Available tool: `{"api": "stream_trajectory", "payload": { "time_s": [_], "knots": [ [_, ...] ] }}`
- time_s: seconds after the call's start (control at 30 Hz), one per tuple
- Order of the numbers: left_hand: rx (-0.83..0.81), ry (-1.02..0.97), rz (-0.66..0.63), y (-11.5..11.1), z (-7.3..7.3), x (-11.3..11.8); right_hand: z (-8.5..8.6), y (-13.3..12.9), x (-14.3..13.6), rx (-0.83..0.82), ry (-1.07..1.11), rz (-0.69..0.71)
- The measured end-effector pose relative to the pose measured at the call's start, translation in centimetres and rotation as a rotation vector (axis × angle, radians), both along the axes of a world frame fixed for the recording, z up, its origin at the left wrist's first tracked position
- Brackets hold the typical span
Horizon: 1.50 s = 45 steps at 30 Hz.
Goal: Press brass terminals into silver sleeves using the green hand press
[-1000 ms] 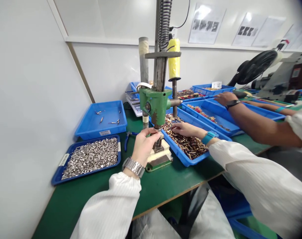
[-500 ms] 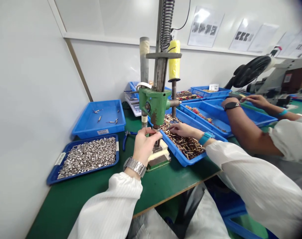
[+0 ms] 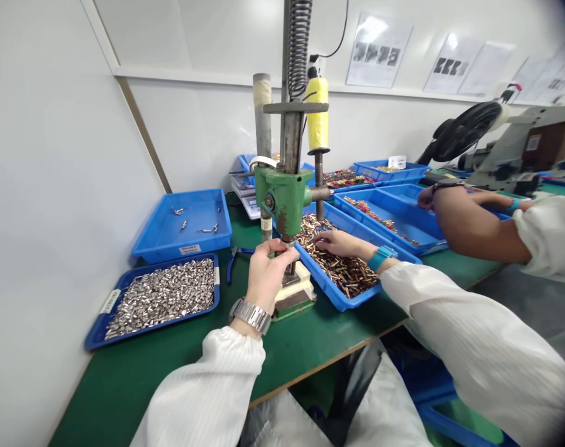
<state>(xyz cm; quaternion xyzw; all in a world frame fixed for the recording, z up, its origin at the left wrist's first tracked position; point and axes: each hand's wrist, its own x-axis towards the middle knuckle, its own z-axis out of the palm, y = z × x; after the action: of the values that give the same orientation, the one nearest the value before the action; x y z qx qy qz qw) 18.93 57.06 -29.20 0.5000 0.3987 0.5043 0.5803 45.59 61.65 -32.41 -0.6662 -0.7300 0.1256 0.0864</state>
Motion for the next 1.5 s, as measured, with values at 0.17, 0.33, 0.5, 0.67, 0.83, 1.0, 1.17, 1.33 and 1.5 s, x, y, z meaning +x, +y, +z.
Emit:
{"api": "stream_trajectory", "payload": {
  "time_s": [0.17,0.33,0.5,0.67,0.83,1.0,1.17,1.33,1.5],
  "knots": [
    [0.006,-0.013,-0.002,0.2,0.1,0.1,-0.3,0.1,-0.1,-0.001,-0.017,-0.013],
    [0.002,-0.028,-0.001,-0.3,-0.3,0.0,0.5,-0.4,-0.3,-0.061,-0.010,0.031],
    [-0.049,0.039,-0.062,2.5,1.6,-1.5,1.3,-1.3,-0.3,-0.161,0.062,0.064],
    [0.116,0.285,0.330,9.1,5.9,-7.3,1.4,-1.9,-0.7,-0.077,0.074,0.062],
    [0.344,0.788,0.128,9.3,3.9,-14.5,1.8,-1.1,0.4,0.045,0.097,0.085],
    [0.428,1.269,-0.063,8.0,-0.9,-18.4,2.0,1.7,2.1,0.115,0.116,0.055],
    [0.543,1.487,-0.075,8.3,-2.5,-18.6,1.8,2.3,1.9,0.228,0.074,-0.029],
    [0.594,1.472,-0.043,8.3,-1.8,-18.6,2.2,-0.3,1.3,0.237,-0.026,-0.004],
    [0.607,1.468,0.041,8.6,-0.8,-19.4,3.0,-2.7,-1.2,0.251,-0.243,0.303]
  ]
}}
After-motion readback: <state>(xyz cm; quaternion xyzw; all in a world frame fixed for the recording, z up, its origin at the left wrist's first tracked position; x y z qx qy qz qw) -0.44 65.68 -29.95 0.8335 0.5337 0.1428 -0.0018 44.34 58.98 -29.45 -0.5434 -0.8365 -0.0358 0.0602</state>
